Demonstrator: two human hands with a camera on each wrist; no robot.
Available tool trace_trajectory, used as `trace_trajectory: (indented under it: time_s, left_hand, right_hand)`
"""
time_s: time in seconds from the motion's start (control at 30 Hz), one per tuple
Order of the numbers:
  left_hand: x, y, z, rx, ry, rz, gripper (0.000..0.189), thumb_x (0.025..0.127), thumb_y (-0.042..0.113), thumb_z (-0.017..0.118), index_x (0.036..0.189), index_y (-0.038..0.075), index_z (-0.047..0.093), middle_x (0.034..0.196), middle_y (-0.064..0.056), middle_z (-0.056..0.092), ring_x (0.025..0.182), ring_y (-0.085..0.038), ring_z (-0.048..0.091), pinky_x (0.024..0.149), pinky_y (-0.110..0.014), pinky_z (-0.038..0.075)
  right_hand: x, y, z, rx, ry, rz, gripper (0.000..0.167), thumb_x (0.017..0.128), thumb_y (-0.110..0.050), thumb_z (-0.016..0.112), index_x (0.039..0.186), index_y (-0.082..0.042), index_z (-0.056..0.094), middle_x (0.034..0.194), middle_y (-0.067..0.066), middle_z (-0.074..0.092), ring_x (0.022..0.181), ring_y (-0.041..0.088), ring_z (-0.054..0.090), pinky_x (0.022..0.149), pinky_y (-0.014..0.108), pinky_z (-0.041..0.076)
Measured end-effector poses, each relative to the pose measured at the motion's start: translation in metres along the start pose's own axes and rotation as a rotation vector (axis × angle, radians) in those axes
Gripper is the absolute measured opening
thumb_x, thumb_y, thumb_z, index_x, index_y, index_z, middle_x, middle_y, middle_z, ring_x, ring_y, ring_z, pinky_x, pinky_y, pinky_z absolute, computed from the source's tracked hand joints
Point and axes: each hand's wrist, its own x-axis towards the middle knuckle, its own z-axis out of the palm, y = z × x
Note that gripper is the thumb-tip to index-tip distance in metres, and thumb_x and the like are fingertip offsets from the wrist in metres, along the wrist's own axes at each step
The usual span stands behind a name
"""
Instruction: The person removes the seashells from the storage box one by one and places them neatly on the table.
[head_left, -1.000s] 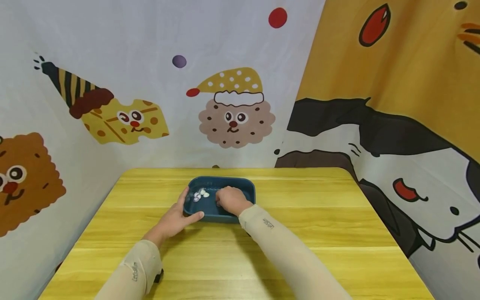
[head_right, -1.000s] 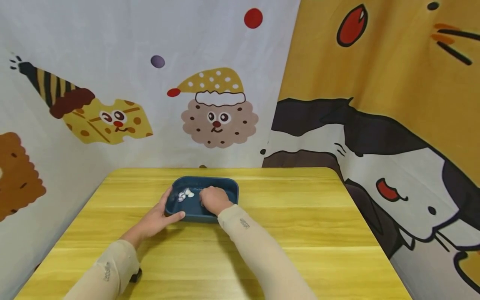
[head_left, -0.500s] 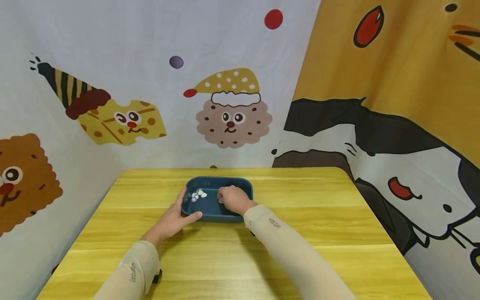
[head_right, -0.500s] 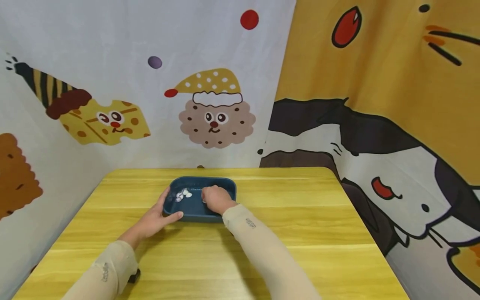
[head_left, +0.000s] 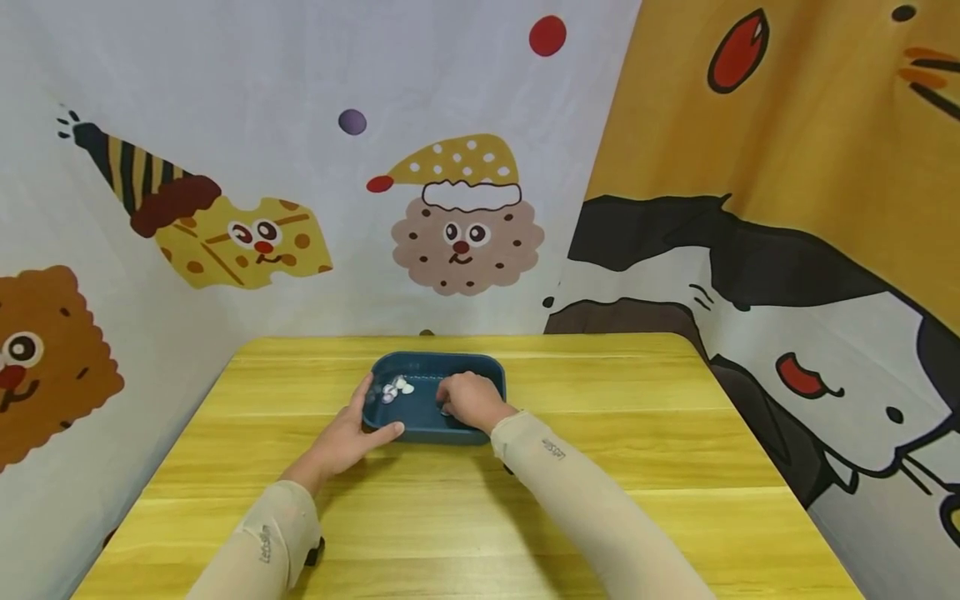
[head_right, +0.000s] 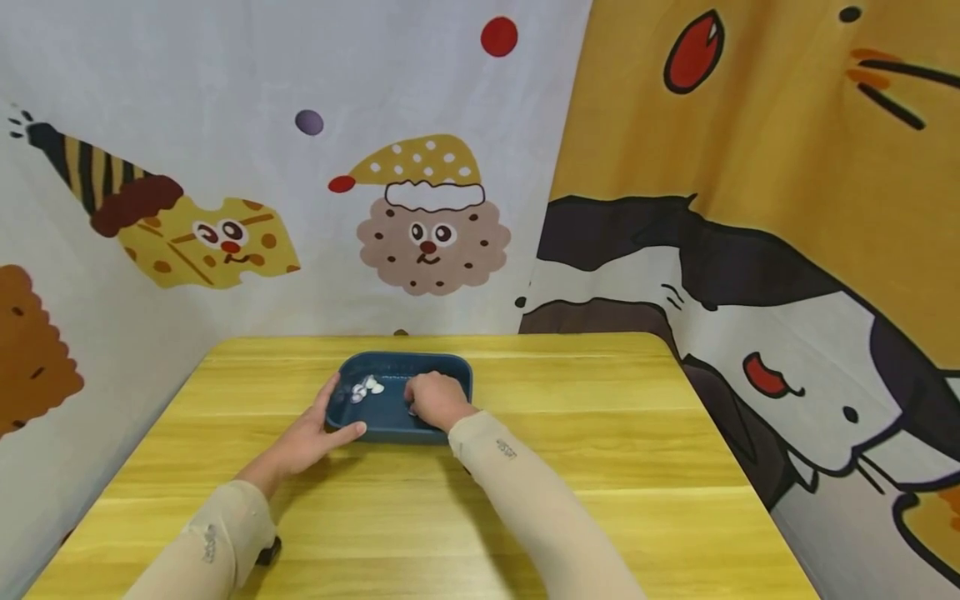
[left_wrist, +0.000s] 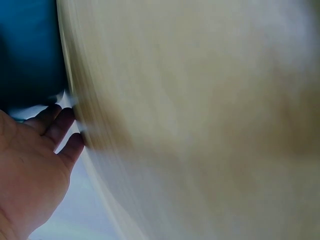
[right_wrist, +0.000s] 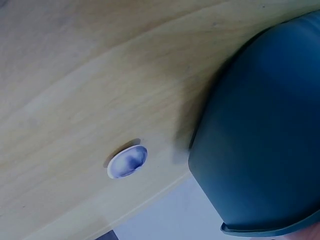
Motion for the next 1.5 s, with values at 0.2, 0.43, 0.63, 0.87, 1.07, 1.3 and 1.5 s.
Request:
trace_trajectory:
  time_s: [0.2,0.43,0.63,0.87,1.07,1.3,1.5]
  left_hand:
    - [0.0010,0.0001,-0.0001,-0.009,-0.001,-0.001,0.118,0.095,0.072,0.066,0.170,0.038,-0.018,0.177,-0.030,0.013,0.160,-0.057,0.022,0.124,-0.076,0.027]
    - [0.0007,0.0004,0.0004,-0.003,0.000,-0.002,0.118,0.095,0.072,0.066,0.170,0.038,-0.018,0.177,-0.030,0.013,0.160,-0.058,0.021,0.124,-0.077,0.027]
    - [0.0004,0.0014,0.0001,0.002,-0.003,-0.007,0.118,0.095,0.074,0.065,0.169,0.039,-0.019,0.177,-0.031,0.013,0.160,-0.058,0.021,0.123,-0.077,0.027]
    - [-0.0001,0.0037,-0.0011,-0.008,-0.004,-0.002,0.117,0.096,0.071,0.066,0.170,0.038,-0.018,0.177,-0.031,0.013,0.160,-0.058,0.022,0.124,-0.077,0.027]
    - [-0.0007,0.0044,-0.0015,-0.003,-0.006,-0.004,0.117,0.096,0.072,0.065,0.170,0.038,-0.019,0.177,-0.030,0.012,0.160,-0.058,0.020,0.124,-0.077,0.027]
    - [-0.0010,0.0036,-0.0011,-0.003,-0.012,-0.011,0.117,0.095,0.073,0.065,0.169,0.039,-0.019,0.178,-0.029,0.011,0.161,-0.057,0.019,0.125,-0.076,0.026]
    - [-0.0023,0.0041,-0.0010,-0.008,-0.010,-0.010,0.117,0.096,0.072,0.065,0.170,0.038,-0.019,0.178,-0.029,0.012,0.161,-0.057,0.020,0.125,-0.076,0.026]
  right_hand:
    - [-0.0012,-0.0005,0.0016,-0.018,-0.005,0.012,0.018,0.104,-0.026,0.072,0.119,-0.020,0.081,0.117,-0.003,0.081,0.102,0.015,0.076,0.090,0.034,0.064]
    - [-0.0040,-0.0022,0.0008,-0.047,0.002,0.015,0.018,0.103,-0.030,0.074,0.093,-0.023,0.086,0.091,-0.009,0.082,0.065,0.005,0.065,0.068,0.029,0.060]
    - [-0.0033,-0.0020,0.0012,-0.081,-0.012,0.010,0.017,0.104,-0.031,0.073,0.099,-0.022,0.086,0.095,-0.008,0.082,0.073,0.006,0.070,0.074,0.030,0.063]
    - [-0.0048,-0.0011,-0.0002,-0.025,-0.013,-0.027,0.016,0.104,-0.034,0.072,0.105,-0.023,0.084,0.099,-0.008,0.082,0.081,0.007,0.073,0.079,0.030,0.064]
    - [-0.0053,-0.0020,-0.0027,-0.001,-0.035,-0.035,0.013,0.102,-0.032,0.075,0.101,-0.023,0.085,0.100,-0.008,0.081,0.081,0.007,0.072,0.080,0.030,0.063]
    - [-0.0047,-0.0003,-0.0025,0.054,-0.013,-0.022,0.012,0.103,-0.028,0.074,0.103,-0.021,0.083,0.100,-0.006,0.081,0.079,0.006,0.070,0.080,0.029,0.063]
    - [-0.0046,0.0025,-0.0032,0.133,0.003,-0.041,0.013,0.106,-0.022,0.070,0.111,-0.015,0.081,0.107,-0.002,0.081,0.087,0.011,0.073,0.084,0.031,0.063]
